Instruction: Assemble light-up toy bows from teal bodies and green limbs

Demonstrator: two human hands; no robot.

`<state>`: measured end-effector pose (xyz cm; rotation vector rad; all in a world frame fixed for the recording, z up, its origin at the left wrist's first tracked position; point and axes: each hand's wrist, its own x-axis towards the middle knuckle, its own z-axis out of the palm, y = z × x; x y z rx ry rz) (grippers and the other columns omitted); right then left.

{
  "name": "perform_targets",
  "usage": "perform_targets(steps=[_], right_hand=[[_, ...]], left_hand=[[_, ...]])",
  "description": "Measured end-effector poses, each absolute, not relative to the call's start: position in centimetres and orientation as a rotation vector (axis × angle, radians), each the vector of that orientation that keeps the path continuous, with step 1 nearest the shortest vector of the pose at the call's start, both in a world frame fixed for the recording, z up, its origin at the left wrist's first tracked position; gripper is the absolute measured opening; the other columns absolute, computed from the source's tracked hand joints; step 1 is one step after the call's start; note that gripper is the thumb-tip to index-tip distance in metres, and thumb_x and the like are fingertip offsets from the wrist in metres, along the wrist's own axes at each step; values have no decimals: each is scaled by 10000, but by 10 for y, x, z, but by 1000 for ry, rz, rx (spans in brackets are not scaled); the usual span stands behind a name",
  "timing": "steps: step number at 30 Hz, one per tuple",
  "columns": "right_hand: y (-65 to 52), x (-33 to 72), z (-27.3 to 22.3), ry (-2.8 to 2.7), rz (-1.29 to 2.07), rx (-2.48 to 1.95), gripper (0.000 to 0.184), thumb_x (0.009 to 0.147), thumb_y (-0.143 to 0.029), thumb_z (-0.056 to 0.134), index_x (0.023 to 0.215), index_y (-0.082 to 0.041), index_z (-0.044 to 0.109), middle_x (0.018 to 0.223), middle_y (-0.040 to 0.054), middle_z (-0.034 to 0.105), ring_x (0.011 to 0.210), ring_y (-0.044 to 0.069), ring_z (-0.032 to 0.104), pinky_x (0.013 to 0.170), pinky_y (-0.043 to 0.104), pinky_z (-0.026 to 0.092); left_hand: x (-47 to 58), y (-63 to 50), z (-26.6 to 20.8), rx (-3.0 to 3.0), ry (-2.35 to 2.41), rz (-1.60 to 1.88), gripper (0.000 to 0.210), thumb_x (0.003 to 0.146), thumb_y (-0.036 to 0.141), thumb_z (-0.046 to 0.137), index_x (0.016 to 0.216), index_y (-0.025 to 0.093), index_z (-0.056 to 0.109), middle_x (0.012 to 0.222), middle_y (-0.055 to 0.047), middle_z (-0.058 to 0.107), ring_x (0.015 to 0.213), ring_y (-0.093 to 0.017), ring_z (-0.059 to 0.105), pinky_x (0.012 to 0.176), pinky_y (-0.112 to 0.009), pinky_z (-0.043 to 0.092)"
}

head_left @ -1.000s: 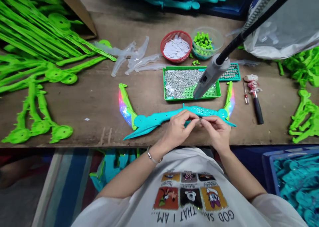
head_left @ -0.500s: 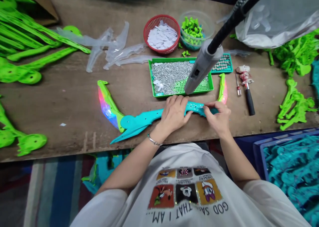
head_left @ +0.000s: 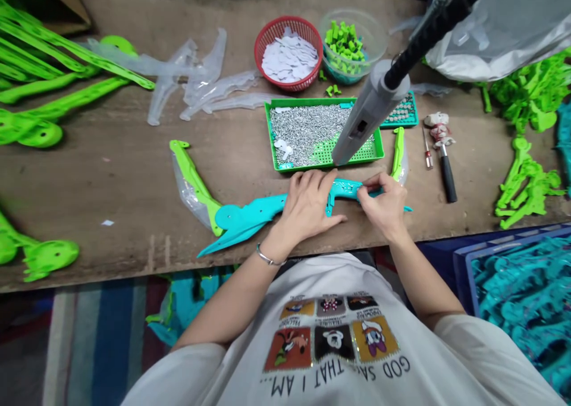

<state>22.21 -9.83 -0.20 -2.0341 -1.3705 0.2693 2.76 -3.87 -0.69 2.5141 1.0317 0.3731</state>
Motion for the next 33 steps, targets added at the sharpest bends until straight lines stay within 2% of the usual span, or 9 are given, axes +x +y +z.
perform_targets(steps=[5,13,21,27,33], right_hand=[[-97,221,-1,-1334,304,-2056,38,737,-206,637,745,-225,669,701,-3,717,702,198,671,745,354,535],[-96,222,2,-1302,375,-2046,46,736,-204,638,745,-221,680,709,3,732,712,198,685,744,352,538],[-93,218,2,-1335,429,-2024,56,731,-209,639,750,-210,691,721,19,746,709,202,694,744,353,539],[-93,217,1,-1395,327,-2059,46,736,-197,631,726,-219,671,709,31,730,726,223,669,752,374,526],[-94,217,-3,-1517,288,-2068,94,776,-181,626,765,-207,716,758,49,757,768,240,668,784,391,506]], left_hand=[[22,-41,-11,2522,972,378,1112,699,636,871,1558,105,407,1440,-222,567,1350,-421,490,1199,-564,300],[18,-40,-8,2528,946,342,1246,658,547,934,1623,98,285,1499,-240,506,1399,-431,458,1224,-577,317],[11,-46,-5,2528,1030,285,1213,725,468,897,1657,124,200,1464,-230,538,1322,-427,516,1114,-559,437],[11,-45,-12,2514,1020,364,1261,724,467,896,1670,127,136,1465,-237,552,1315,-429,533,1105,-552,452],[8,-47,-11,2506,1015,361,1265,733,493,891,1671,112,132,1496,-253,537,1338,-425,529,1107,-538,449]])
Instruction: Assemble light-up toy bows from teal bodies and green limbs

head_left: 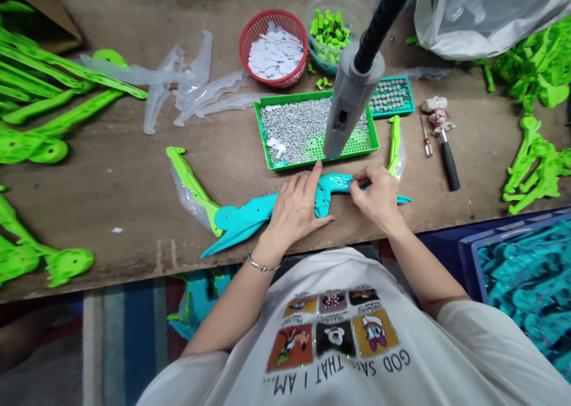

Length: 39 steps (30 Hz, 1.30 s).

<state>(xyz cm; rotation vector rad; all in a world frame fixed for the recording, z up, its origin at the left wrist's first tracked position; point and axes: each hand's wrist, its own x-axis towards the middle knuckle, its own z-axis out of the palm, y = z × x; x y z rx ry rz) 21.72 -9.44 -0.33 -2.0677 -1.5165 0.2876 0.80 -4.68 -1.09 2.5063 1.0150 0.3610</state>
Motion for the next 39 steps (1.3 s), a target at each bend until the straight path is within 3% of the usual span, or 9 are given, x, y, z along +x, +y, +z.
perform_targets(steps=[5,9,12,14,16,20,23,29,39], right_hand=[[-93,221,-7,-1604,288,-2049,141,813,-168,615,806,-184,756,818,71,772,805,251,667,807,396,494],[-92,227,-3,-1763,323,-2045,177,874,-183,607,844,-178,781,836,87,754,883,268,652,858,408,475],[-96,229,10,-1903,336,-1962,269,935,-303,622,1108,-173,782,991,112,736,982,286,625,905,434,468],[-100,228,24,-2012,273,-1883,451,928,-360,654,1336,-173,686,1166,133,703,1090,310,594,967,468,456],[-104,224,37,-2125,196,-1808,544,908,-334,679,1427,-185,610,1296,130,670,1194,325,556,1080,510,408],[-106,214,55,-2198,82,-1820,428,926,-204,614,1352,-217,642,1244,98,712,1224,319,549,1246,583,240],[-102,211,62,-2204,62,-1842,323,943,-168,574,1229,-244,704,1086,74,738,1121,304,583,1271,614,202],[-96,211,72,-2209,71,-1813,239,931,-149,595,1074,-263,749,1016,61,732,1039,294,593,1253,642,223],[-83,208,91,-2368,52,-1775,202,990,-204,553,988,-186,754,974,97,763,956,276,637,1154,542,309]], left_hand=[[3,-54,-13,2519,1114,389,1154,792,520,841,1666,130,196,1577,-249,470,1403,-431,487,1127,-536,413],[1,-53,-19,2559,1058,414,1098,840,506,786,1666,107,182,1516,-258,528,1333,-423,552,1060,-521,471],[0,-51,-17,2604,991,476,1061,883,493,730,1678,122,132,1445,-246,592,1256,-408,608,1031,-526,502],[-2,-49,-9,2625,976,527,1052,900,495,699,1683,136,94,1439,-233,609,1236,-400,626,1028,-527,515],[-4,-47,1,2649,979,549,1049,908,521,675,1686,148,79,1414,-217,638,1200,-392,652,1007,-521,533],[-9,-40,20,2688,997,542,1048,910,605,631,1685,157,85,1330,-190,698,1074,-359,711,943,-487,569],[-10,-35,29,2701,995,559,1031,916,622,611,1683,161,99,1322,-179,712,1025,-339,729,930,-468,579],[-10,-29,38,2710,1007,572,975,921,592,607,1675,159,167,1282,-169,739,919,-308,751,880,-445,598],[-10,-21,47,2697,1007,571,958,910,572,616,1671,166,200,1297,-144,748,996,-301,766,878,-407,610]])
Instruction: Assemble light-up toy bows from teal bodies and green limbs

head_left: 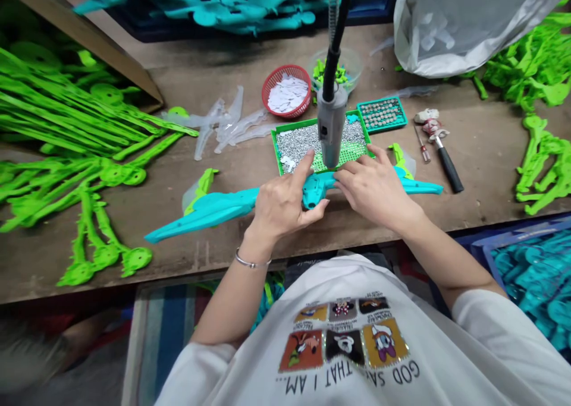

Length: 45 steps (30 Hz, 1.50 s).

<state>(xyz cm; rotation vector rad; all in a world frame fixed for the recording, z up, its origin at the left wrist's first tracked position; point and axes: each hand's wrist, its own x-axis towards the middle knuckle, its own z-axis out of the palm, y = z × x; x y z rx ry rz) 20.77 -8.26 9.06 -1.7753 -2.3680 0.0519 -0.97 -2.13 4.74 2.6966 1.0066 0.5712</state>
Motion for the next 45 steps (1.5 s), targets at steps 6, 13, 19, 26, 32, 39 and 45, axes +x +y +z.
perform_targets(steps=[6,13,19,26,32,39,45], right_hand=[[-75,204,96,-2495,-8,-1744,256,980,-143,528,896,-160,769,896,106,774,895,254,668,1117,496,352],[-73,200,97,-2609,-41,-1718,232,973,-130,543,925,-160,768,886,103,781,847,240,685,975,427,450],[-71,199,100,-2663,65,-1740,200,973,-120,553,921,-142,745,885,131,767,750,221,663,652,353,348],[-75,203,90,-2719,-49,-1594,196,1012,-137,518,927,-121,694,878,121,740,789,220,640,725,356,361],[-84,200,78,-2626,-178,-1605,193,1003,-117,515,908,-126,683,864,108,725,820,241,646,794,375,405],[-96,211,49,-2309,-3,-1549,174,1014,-215,562,895,-161,678,832,79,707,816,224,651,887,389,500],[-71,216,37,-1490,303,-1473,575,909,-474,736,1377,-260,479,1300,112,637,1126,252,668,960,455,583]], left_hand=[[-9,-18,48,2723,1012,582,945,909,572,605,1669,161,221,1271,-122,765,972,-298,771,837,-395,608],[-9,-16,44,2744,990,569,985,904,624,593,1672,143,205,1261,-134,766,969,-288,767,832,-385,609],[-9,-17,42,2750,974,581,964,901,553,625,1671,149,210,1255,-140,766,947,-290,771,826,-385,610],[-9,-19,40,2776,984,643,947,900,507,668,1667,173,226,1201,-137,779,896,-275,775,789,-358,601],[-10,-23,36,2756,948,686,1008,890,557,670,1674,150,183,1214,-150,770,948,-306,771,807,-395,610],[-15,-46,13,2632,861,752,1242,774,448,860,1690,167,70,1367,-173,702,1143,-344,730,963,-447,601],[-17,-60,-18,2601,865,795,1336,758,475,893,1692,155,-8,1435,-198,655,1186,-362,710,976,-469,598]])
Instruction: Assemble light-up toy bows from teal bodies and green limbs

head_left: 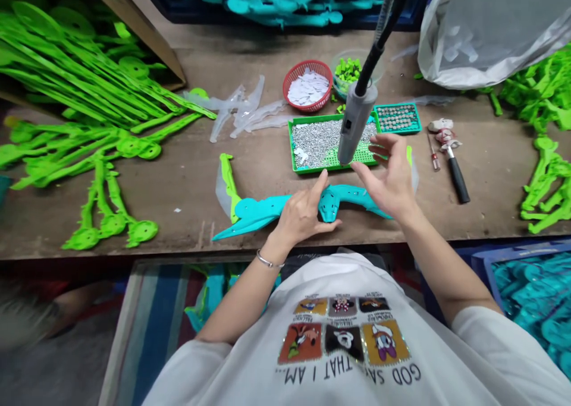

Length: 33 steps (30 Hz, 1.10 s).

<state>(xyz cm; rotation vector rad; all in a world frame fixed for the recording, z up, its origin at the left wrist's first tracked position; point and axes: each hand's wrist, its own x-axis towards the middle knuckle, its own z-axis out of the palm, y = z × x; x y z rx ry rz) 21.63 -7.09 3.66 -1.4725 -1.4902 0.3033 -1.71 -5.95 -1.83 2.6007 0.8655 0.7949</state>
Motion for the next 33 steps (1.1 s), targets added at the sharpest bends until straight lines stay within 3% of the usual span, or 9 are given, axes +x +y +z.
perform_targets(steps=[3,5,9,15,22,26,30,33], right_hand=[[-47,207,28,-1472,486,-1335,819,876,-555,754,1524,-319,314,1428,110,585,1240,262,639,1016,485,582],[-33,201,22,-1472,583,-1287,795,904,-570,714,1536,-331,296,1367,93,627,1196,254,659,1006,495,587],[-15,195,20,-1405,702,-1188,621,922,-545,686,1435,-330,410,1136,34,696,1017,227,693,930,478,601],[-28,193,48,-1270,903,-1023,531,863,-562,708,1285,-293,529,911,-15,708,789,181,671,777,385,588],[-66,197,54,-1271,990,-934,599,820,-706,697,1246,-299,589,1015,28,767,850,211,690,794,387,570],[-71,198,52,-1259,834,-1056,706,854,-847,512,1251,-273,619,851,31,718,726,202,679,669,361,558],[-69,191,60,-1261,734,-1167,879,835,-957,276,1167,-248,677,616,-3,545,512,169,539,478,318,437],[-69,188,59,-1252,737,-1200,985,794,-1000,166,1101,-234,704,569,-11,475,457,158,466,443,316,399]], left_hand=[[-16,-64,-33,2572,879,792,1411,724,515,916,1690,154,-47,1450,-216,636,1211,-373,696,996,-482,588],[-15,-66,-41,2567,883,782,1437,707,522,925,1688,152,-57,1452,-227,630,1226,-383,687,999,-492,585],[-13,-68,-49,2560,891,784,1435,707,532,921,1689,159,-56,1455,-231,625,1239,-393,675,1005,-511,578],[-12,-68,-45,2537,900,801,1447,689,499,941,1688,154,-47,1427,-235,640,1225,-395,676,992,-513,577],[-10,-68,-42,2509,903,826,1403,717,496,922,1693,176,-35,1361,-213,663,1239,-383,669,1008,-504,567],[-10,-68,-40,2511,910,790,1368,747,488,899,1690,152,-35,1339,-219,667,1226,-384,668,998,-506,564],[-10,-68,-41,2531,937,769,1345,759,500,884,1690,159,-24,1336,-214,668,1185,-382,680,975,-500,566],[-10,-68,-41,2533,938,772,1314,773,511,868,1690,158,-5,1331,-212,669,1175,-379,680,968,-497,563]])
